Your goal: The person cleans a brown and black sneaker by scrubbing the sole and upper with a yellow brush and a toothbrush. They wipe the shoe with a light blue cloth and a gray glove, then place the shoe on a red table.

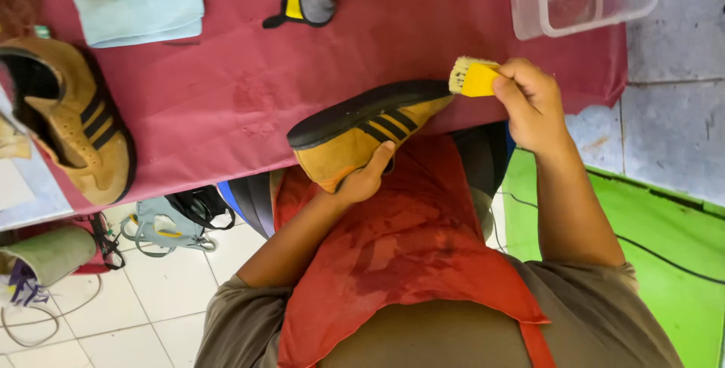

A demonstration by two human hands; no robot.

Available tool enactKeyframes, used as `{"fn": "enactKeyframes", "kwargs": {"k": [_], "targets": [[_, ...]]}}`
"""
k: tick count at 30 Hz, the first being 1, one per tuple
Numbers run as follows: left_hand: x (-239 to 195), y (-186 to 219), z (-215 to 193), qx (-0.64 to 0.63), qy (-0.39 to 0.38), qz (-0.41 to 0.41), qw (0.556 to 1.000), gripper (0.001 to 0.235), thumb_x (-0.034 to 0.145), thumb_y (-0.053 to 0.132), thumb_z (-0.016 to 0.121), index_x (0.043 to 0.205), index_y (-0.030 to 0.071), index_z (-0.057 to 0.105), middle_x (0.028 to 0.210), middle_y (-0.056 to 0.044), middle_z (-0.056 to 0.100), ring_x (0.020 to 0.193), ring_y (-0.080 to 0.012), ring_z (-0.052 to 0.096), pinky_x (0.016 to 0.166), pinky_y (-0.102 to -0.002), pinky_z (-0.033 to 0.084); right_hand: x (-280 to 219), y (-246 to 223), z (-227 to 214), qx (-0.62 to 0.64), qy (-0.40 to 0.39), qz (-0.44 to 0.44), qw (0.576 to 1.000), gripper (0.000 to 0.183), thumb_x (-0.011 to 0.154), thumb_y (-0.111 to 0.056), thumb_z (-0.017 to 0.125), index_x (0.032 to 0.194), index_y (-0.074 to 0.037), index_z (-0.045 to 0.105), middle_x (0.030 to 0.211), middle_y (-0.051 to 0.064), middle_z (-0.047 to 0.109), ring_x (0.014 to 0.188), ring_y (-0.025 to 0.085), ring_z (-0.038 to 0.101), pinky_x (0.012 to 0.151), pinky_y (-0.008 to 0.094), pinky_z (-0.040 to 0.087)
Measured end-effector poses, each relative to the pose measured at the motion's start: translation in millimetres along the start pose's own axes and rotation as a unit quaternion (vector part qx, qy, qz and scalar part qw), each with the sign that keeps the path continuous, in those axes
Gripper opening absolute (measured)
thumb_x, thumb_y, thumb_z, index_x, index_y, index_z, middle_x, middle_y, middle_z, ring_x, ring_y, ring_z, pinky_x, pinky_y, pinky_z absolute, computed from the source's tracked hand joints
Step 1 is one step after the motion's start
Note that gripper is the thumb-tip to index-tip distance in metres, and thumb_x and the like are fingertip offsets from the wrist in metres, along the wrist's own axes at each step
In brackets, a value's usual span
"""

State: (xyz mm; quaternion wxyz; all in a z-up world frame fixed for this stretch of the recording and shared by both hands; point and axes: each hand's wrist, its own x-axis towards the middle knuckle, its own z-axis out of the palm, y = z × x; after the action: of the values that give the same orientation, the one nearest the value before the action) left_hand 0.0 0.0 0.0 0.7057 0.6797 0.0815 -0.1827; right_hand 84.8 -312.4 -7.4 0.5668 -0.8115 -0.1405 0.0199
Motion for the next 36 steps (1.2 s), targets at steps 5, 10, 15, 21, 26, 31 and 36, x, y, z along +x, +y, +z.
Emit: {"fn": "enactKeyframes", "kwargs": {"k": [5,10,15,21,26,31,36], "targets": [[2,5,3,0.034,-0.033,-0.047,0.998,0.04,0.097,0.02,0.074,0.125,-0.007,0.07,0.127,-0.02,0.071,0.12,-0.02,0.066,0.11,-0.037,0.05,0,6,7,-0.002,0.032,0.008,0.999,0.025,0.11,-0.004,0.063,0.085,0.0,0.062,0.075,0.01,0.049,0.073,0.017,0.045,0.072,0.033,0.041],[19,-29,-11,0.066,0.019,-0.141,0.988,0.051,0.096,0.045,0.07,0.127,0.004,0.072,0.126,-0.022,0.07,0.126,-0.0226,0.063,0.111,-0.042,0.049,10,3,16,0.007,0.052,-0.017,0.998,0.028,0.114,-0.008,0.062,0.088,0.001,0.061,0.077,0.011,0.051,0.074,0.017,0.046,0.071,0.034,0.04],[46,-61,-78,0.106,-0.012,-0.144,0.984,0.04,0.071,0.053,0.084,0.084,0.016,0.082,0.071,-0.01,0.075,0.068,-0.0231,0.072,0.077,-0.039,0.059,21,-11,28,0.025,0.089,-0.044,0.995,0.026,0.108,-0.01,0.074,0.107,0.005,0.054,0.083,0.008,0.052,0.078,0.016,0.055,0.074,0.031,0.049],[72,9,-74,-0.018,0.058,-0.067,0.996,0.068,0.079,0.046,0.09,0.127,0.003,0.066,0.115,-0.014,0.075,0.108,-0.0232,0.073,0.088,-0.04,0.061,20,-38,51,-0.077,0.079,-0.021,0.994,0.029,0.107,-0.002,0.076,0.103,0.01,0.049,0.077,0.017,0.046,0.071,0.026,0.052,0.063,0.036,0.044],[74,20,-71,0.089,0.103,-0.134,0.982,0.088,0.075,0.054,0.087,0.136,0.002,0.052,0.13,-0.018,0.065,0.127,-0.0315,0.062,0.105,-0.049,0.051,29,-41,87,-0.124,0.007,0.051,0.991,0.035,0.107,-0.022,0.073,0.103,0.006,0.052,0.073,0.02,0.053,0.067,0.032,0.057,0.057,0.04,0.045],[90,-2,-62,0.072,0.11,-0.057,0.99,0.055,0.082,0.045,0.084,0.117,0.008,0.062,0.111,-0.012,0.074,0.116,-0.0274,0.07,0.096,-0.045,0.056,64,-44,125,-0.143,-0.057,0.081,0.985,0.032,0.106,-0.025,0.068,0.099,0.003,0.055,0.071,0.015,0.053,0.063,0.033,0.06,0.055,0.041,0.045],[87,-12,-61,-0.006,0.085,0.085,0.993,0.051,0.092,0.019,0.07,0.136,0.0,0.051,0.134,-0.014,0.065,0.124,-0.0218,0.061,0.111,-0.038,0.046,99,-42,159,-0.26,-0.072,0.107,0.957,0.038,0.099,-0.039,0.058,0.096,-0.003,0.047,0.09,0.02,0.066,0.083,0.048,0.063,0.065,0.056,0.041]]}}
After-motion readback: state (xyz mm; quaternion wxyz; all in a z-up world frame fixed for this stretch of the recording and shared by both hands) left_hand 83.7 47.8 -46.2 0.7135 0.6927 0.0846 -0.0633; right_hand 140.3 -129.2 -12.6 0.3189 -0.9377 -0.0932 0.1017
